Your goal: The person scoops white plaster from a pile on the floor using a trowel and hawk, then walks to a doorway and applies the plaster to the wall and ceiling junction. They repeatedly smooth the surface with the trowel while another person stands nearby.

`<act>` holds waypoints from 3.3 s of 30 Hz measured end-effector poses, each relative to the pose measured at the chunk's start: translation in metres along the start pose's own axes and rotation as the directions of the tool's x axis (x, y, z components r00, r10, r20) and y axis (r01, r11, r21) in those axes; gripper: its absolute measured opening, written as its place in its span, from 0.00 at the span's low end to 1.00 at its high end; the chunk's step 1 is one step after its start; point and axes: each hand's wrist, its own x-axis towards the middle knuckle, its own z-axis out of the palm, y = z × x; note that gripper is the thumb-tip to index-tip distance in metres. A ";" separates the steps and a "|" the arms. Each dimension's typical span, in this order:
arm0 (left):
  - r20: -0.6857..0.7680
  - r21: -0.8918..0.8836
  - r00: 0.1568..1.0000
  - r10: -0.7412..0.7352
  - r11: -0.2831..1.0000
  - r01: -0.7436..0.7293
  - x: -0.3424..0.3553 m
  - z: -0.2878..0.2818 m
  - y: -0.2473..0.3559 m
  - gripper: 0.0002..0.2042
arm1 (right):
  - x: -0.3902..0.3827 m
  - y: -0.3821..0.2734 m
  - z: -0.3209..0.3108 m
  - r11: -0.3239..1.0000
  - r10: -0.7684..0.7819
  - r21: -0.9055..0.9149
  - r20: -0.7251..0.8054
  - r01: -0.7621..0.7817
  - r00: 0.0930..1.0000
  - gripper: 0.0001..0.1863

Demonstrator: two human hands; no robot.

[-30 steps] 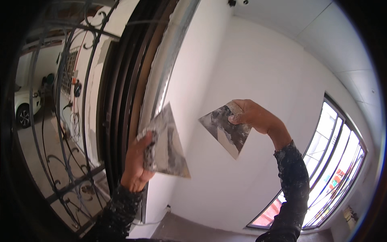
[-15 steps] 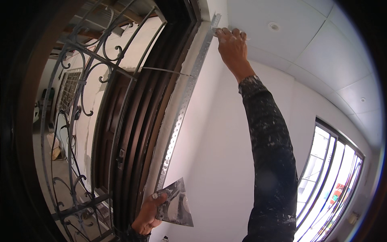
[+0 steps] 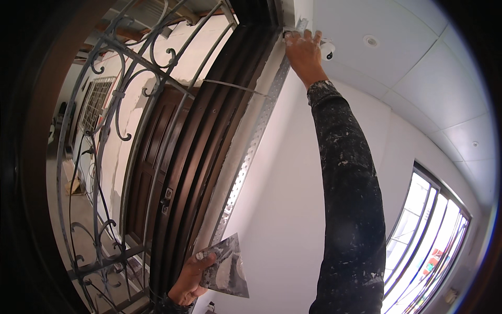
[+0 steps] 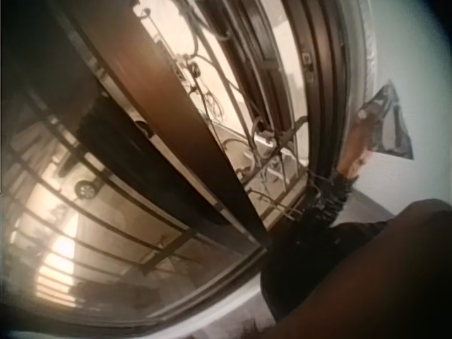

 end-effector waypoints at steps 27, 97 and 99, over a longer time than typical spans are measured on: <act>0.058 -0.058 0.998 -0.018 0.998 0.022 -0.025 0.016 0.003 0.22 | -0.101 -0.046 -0.072 0.975 -0.119 0.182 -0.050 0.126 0.992 0.22; -0.029 0.224 0.995 -0.091 0.970 0.095 0.038 0.010 -0.026 0.27 | -0.035 0.059 -0.052 0.139 -0.258 0.911 0.413 -0.389 0.874 0.15; -0.057 0.279 0.993 -0.104 0.953 0.116 0.039 0.010 -0.026 0.27 | -0.032 0.055 -0.058 0.132 -0.302 0.908 0.420 -0.398 0.856 0.17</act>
